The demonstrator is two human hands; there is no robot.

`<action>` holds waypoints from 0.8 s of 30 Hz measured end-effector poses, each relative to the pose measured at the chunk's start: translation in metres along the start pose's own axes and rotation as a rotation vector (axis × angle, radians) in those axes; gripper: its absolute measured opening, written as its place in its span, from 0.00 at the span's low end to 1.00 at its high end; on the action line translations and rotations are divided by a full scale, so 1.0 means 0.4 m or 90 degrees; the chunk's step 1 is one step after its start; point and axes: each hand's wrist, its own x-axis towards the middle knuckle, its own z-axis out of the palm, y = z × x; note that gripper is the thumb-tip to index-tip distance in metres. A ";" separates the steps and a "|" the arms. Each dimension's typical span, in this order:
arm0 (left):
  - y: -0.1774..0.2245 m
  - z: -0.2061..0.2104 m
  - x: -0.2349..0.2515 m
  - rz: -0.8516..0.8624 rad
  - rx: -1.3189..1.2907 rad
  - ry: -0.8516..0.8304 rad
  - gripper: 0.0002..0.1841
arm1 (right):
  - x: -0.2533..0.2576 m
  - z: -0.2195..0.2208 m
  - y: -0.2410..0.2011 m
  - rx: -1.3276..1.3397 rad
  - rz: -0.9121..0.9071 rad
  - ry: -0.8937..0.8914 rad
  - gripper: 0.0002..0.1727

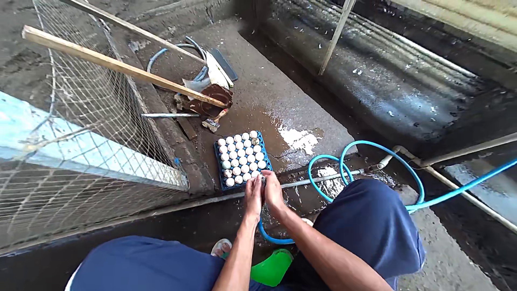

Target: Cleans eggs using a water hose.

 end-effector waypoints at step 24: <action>0.059 0.017 -0.033 -0.032 -0.027 -0.022 0.37 | 0.019 0.004 0.020 -0.053 0.004 -0.013 0.31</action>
